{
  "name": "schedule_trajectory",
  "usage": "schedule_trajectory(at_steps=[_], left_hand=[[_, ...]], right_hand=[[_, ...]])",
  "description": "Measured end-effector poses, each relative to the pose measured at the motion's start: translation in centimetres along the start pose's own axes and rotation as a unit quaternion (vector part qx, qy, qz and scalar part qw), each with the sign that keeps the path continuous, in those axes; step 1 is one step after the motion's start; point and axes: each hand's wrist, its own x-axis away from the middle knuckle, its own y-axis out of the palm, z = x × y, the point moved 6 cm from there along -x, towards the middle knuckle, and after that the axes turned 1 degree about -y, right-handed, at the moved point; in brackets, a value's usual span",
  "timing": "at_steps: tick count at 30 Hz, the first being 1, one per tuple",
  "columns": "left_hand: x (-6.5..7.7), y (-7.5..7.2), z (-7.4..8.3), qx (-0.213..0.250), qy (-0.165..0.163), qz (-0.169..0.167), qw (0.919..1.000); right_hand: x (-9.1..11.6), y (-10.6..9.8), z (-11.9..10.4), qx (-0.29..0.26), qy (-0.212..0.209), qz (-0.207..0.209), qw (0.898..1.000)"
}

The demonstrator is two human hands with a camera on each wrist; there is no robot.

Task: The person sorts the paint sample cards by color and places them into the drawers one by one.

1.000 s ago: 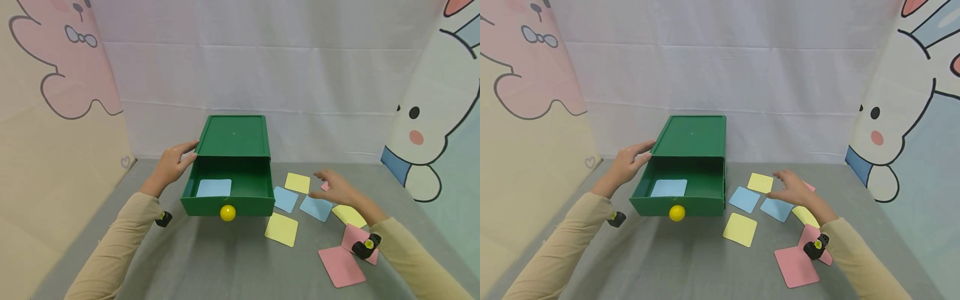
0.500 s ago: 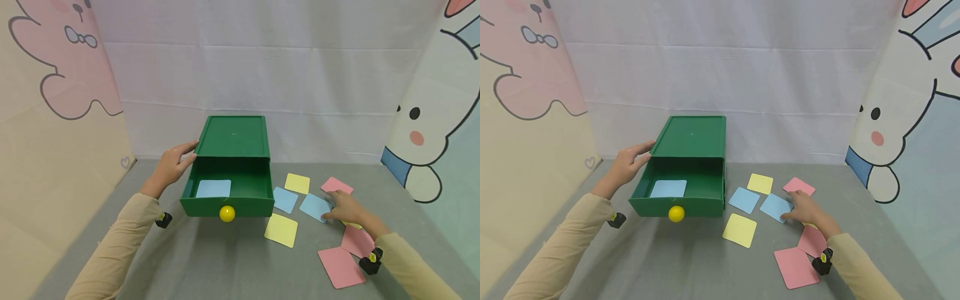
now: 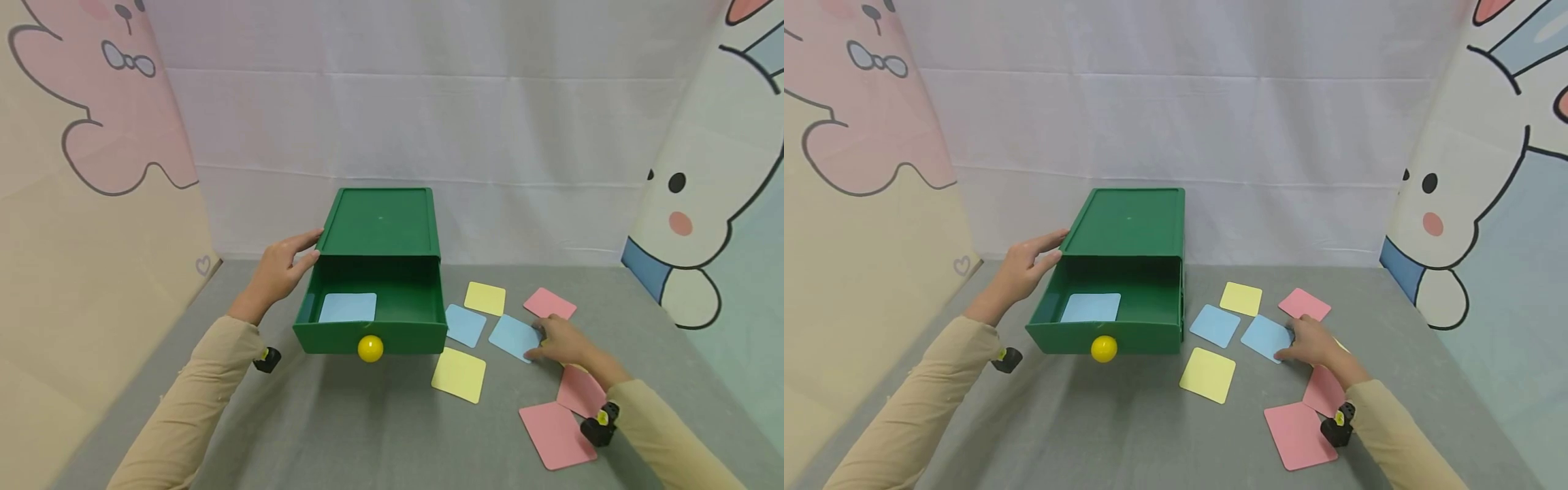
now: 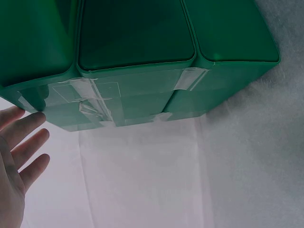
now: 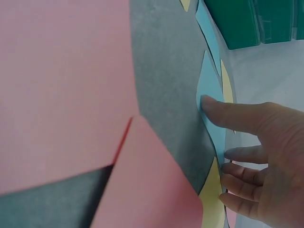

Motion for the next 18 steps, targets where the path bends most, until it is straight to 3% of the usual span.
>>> schedule_trajectory(at_steps=[10,18], left_hand=[[0.14,0.05,-0.12,-0.003,0.000,-0.004,1.0000],[0.19,-0.04,0.00,0.000,0.002,-0.004,1.0000]], right_hand=[[-0.55,-0.02,0.32,-0.068,0.022,-0.030,0.997],[-0.41,-0.54,0.45,-0.135,0.009,0.011,0.991]])
